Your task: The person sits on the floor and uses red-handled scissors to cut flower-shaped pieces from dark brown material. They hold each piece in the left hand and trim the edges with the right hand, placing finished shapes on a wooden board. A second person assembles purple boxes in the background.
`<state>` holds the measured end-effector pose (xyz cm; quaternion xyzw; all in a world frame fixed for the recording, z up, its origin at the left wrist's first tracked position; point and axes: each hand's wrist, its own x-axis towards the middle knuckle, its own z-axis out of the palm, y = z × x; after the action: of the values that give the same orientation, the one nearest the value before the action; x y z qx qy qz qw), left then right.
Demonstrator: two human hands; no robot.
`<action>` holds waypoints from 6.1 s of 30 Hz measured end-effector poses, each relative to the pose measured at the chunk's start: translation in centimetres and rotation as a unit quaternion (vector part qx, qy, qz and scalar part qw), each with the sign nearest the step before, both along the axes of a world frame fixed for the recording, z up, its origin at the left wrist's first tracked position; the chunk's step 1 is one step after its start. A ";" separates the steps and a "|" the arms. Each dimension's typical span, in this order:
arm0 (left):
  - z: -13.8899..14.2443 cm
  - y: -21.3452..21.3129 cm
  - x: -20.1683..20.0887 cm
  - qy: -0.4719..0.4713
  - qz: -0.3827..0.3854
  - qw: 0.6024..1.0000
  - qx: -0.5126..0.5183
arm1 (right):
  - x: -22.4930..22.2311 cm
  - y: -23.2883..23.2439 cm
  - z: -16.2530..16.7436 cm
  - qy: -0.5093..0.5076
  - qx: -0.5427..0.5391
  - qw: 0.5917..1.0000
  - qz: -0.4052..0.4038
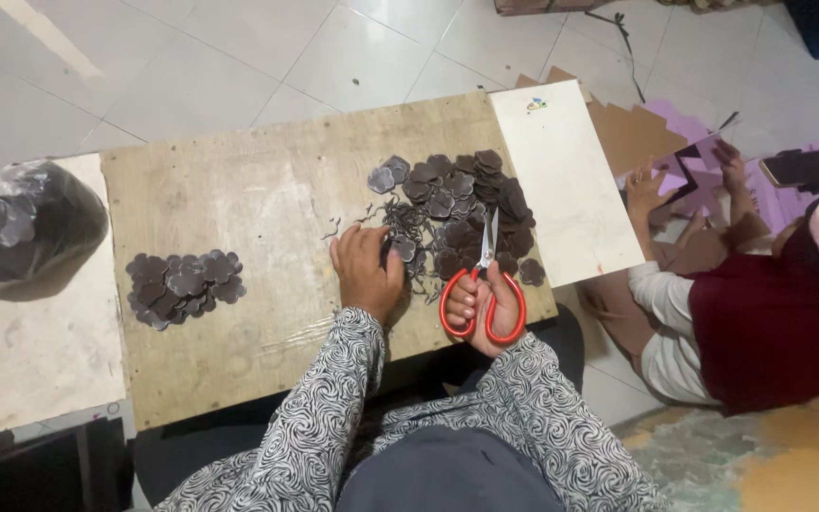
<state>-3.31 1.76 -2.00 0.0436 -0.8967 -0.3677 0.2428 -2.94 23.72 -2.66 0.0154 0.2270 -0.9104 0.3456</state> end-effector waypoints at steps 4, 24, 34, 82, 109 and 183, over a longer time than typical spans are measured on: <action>1.2 0.4 0.3 -0.057 -0.010 0.998 -0.028 | 0.3 0.1 0.0 0.002 0.009 1.000 -0.001; 4.1 -0.8 3.7 -0.087 -0.025 0.941 0.326 | 1.1 -2.9 -0.5 0.136 0.333 0.932 -0.042; 7.6 -0.7 3.1 -0.088 -0.079 0.911 0.395 | -1.8 -5.6 8.5 0.199 0.347 0.905 -0.142; 15.6 -0.2 7.1 -0.081 -0.085 0.797 0.593 | 4.9 -5.2 16.1 0.328 0.404 0.851 -0.078; 16.4 -0.2 7.5 -0.081 -0.109 0.801 0.583 | 6.5 -4.3 14.7 0.391 0.366 0.838 0.105; 16.2 -0.9 7.9 -0.095 -0.096 0.831 0.540 | 6.5 -4.1 14.2 0.359 0.345 0.857 0.132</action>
<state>4.61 0.83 14.15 0.1166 -0.5739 -0.8085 0.0575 3.58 19.67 11.55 -0.2241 0.6344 -0.6620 0.3302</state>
